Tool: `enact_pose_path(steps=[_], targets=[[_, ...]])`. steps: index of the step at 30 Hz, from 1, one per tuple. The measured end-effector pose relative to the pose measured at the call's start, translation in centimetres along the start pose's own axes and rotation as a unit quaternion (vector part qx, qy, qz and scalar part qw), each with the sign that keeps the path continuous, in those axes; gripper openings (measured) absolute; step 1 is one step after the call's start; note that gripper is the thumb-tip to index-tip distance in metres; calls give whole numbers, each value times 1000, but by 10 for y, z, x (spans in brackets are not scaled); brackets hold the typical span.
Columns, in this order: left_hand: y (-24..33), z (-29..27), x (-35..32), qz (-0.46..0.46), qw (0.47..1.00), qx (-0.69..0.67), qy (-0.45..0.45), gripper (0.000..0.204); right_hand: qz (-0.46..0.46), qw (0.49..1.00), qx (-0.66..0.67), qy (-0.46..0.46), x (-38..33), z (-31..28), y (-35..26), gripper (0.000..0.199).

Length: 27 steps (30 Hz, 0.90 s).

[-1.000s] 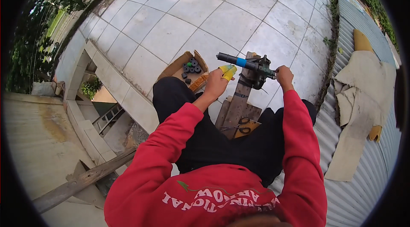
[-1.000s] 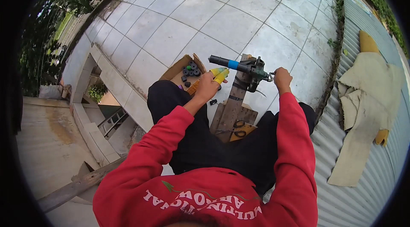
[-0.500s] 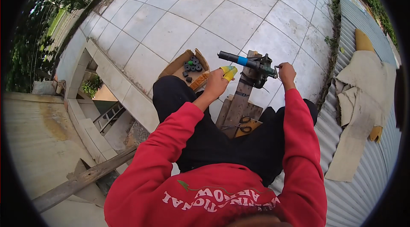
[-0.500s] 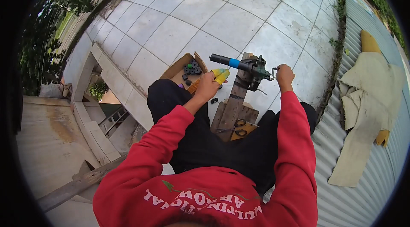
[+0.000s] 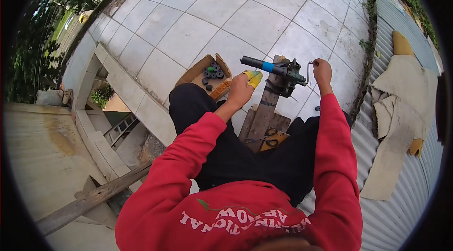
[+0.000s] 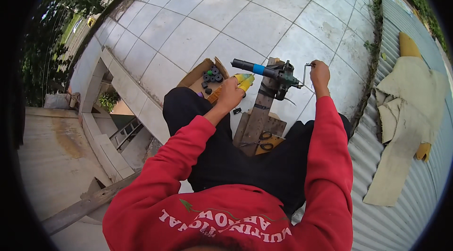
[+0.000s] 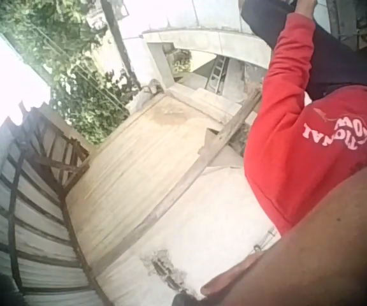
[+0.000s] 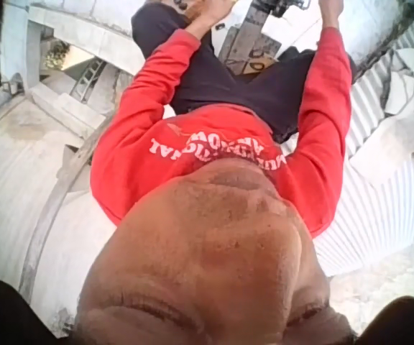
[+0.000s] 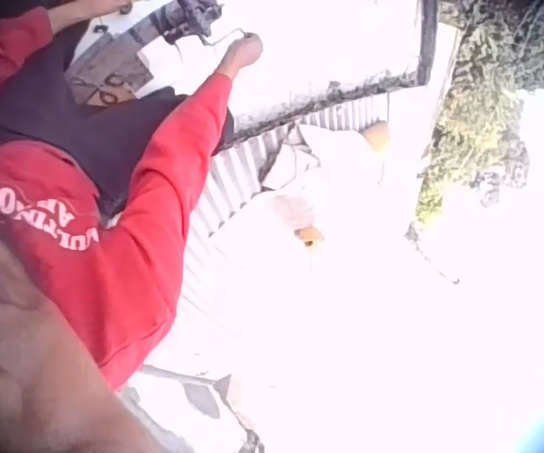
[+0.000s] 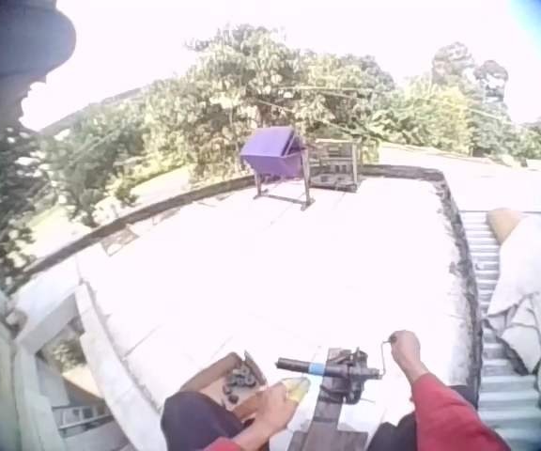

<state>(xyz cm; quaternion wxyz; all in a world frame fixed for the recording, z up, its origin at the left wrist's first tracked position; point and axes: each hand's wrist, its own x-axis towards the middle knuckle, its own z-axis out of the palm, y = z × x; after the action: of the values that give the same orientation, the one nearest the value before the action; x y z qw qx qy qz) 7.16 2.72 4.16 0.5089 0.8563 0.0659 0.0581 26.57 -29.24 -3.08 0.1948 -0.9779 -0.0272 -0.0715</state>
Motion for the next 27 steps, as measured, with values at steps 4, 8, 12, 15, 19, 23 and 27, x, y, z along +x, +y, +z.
enact_pose_path(steps=[4,8,12,15,19,23,27], targets=[[-2,1,2,21,999,30,11,24,-13,1000,14,20,5,-8,1,14],[-2,3,1,11,1000,17,11,23,-17,998,39,40,8,-20,-4,15],[-12,4,3,19,999,35,25,23,-46,995,61,56,10,-31,-9,16],[-3,3,1,21,998,46,24,24,-61,992,76,82,10,-39,-5,13],[5,-2,-1,-11,997,79,5,23,-61,991,89,84,8,-54,-14,13],[10,-2,-1,-14,997,75,6,22,-76,988,87,99,1,-73,-22,15],[-2,4,1,36,996,45,66,17,-86,986,89,112,-8,-89,-31,16]])
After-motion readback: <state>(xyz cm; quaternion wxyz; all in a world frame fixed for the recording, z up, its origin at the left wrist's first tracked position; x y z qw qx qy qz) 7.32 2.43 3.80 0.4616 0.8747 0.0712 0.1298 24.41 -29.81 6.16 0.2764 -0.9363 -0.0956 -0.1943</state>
